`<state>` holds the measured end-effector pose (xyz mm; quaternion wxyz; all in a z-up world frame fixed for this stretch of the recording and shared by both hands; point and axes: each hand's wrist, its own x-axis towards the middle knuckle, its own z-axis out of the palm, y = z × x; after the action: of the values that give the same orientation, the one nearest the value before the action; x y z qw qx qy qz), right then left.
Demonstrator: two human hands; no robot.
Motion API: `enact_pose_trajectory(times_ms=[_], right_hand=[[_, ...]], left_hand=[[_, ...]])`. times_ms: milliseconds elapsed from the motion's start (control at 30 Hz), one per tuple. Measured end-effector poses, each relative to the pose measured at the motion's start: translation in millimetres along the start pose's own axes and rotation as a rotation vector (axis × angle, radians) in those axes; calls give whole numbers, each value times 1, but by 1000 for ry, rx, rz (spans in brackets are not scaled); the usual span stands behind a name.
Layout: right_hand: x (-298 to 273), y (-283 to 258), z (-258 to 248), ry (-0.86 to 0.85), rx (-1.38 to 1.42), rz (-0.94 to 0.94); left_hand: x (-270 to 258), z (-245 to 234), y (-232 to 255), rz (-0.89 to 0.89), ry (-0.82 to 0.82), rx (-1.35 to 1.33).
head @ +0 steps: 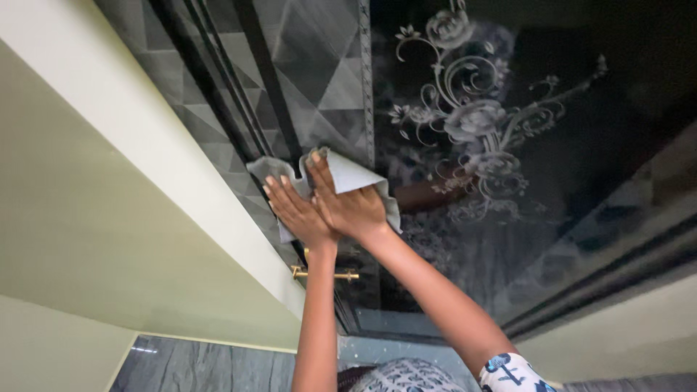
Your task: The person wipes a glass door with a cloth. They use both hands to rub the surface in circular and vertical motions, covering the entire visible area of the door.
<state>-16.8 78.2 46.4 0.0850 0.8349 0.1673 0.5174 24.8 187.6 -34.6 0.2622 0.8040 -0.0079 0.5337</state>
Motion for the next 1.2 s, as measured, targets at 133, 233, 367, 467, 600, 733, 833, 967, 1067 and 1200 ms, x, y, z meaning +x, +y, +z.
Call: enact_pose_trajectory(times_ms=[133,233,367,467,600,733,833,967,1067,1200], right_hand=[[-38,-11,21,-19,10,-83],[-57,-14,26,105,-81,-74],[-67,-5,27,25,-83,-66],[-75,10,22,73,-68,-82],[-94,32,16,117,-66,-49],[-127,60,11,139,-2,12],[-152,86,10,194,-2,51],[-186,131,5,239,61,108],[-224,170,-4,207,110,173],[-304,240,4,210,117,237]], left_hand=[[-48,-3,-12,10,-50,19],[-73,1,-17,46,-7,77],[-87,14,-17,54,5,-43],[-89,21,-4,44,2,-181],[-102,35,9,68,-30,-118],[-128,64,18,110,-156,-56],[-151,80,40,177,-87,-46],[-173,92,95,222,-46,-14],[-198,102,153,187,-91,-55],[-238,127,232,264,-140,-79]])
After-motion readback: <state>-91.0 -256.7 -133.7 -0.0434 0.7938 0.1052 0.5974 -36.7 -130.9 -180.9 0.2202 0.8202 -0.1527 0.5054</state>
